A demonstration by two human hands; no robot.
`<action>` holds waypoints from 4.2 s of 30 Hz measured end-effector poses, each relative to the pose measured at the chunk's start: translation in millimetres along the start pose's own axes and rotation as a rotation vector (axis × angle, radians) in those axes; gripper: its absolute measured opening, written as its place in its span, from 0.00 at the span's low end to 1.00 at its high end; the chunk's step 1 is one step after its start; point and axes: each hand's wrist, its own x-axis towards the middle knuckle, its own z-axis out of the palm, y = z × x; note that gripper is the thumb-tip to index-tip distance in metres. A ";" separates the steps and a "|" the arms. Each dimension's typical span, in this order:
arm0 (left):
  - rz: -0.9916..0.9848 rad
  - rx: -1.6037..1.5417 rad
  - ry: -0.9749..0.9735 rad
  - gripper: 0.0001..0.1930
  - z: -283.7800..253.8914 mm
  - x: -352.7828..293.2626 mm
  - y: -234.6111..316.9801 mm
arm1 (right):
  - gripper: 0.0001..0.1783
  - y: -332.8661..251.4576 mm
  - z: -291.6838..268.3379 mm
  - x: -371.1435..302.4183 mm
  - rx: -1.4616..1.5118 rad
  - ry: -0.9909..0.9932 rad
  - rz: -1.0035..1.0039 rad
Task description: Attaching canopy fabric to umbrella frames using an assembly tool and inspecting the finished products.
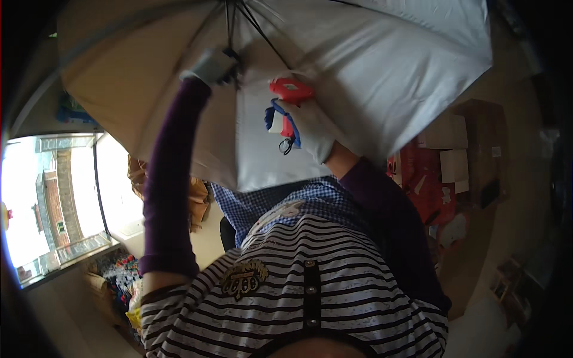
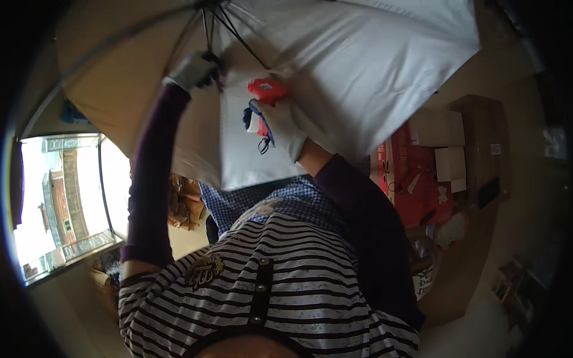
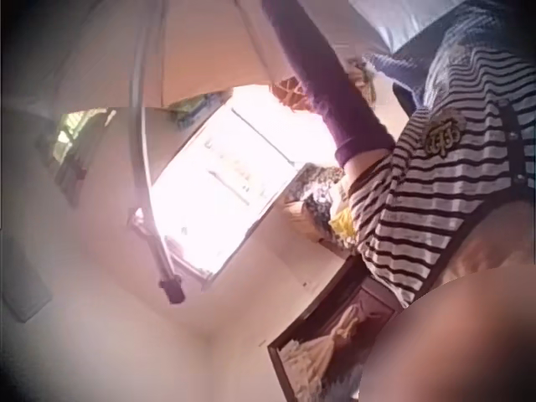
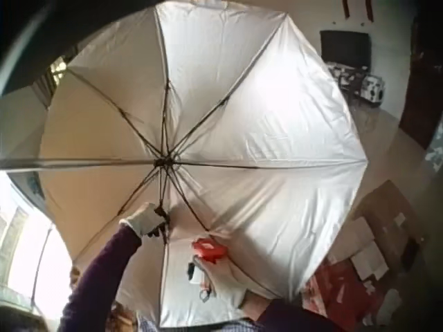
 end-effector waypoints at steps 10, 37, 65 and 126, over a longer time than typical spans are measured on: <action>0.058 0.797 0.745 0.20 -3.9 -19.5 -47.2 | 0.09 -14.6 12.9 -0.9 0.047 0.245 0.071; 0.172 0.195 0.394 0.17 128.5 31.0 -35.3 | 0.11 -9.6 23.2 -13.4 -0.098 0.476 0.184; -0.094 -0.455 0.117 0.10 116.6 15.7 0.4 | 0.11 -13.0 -38.4 0.4 0.460 -0.071 0.519; -0.140 -0.011 0.014 0.11 96.7 9.9 -33.7 | 0.12 -9.5 21.1 -25.0 -0.054 0.209 0.402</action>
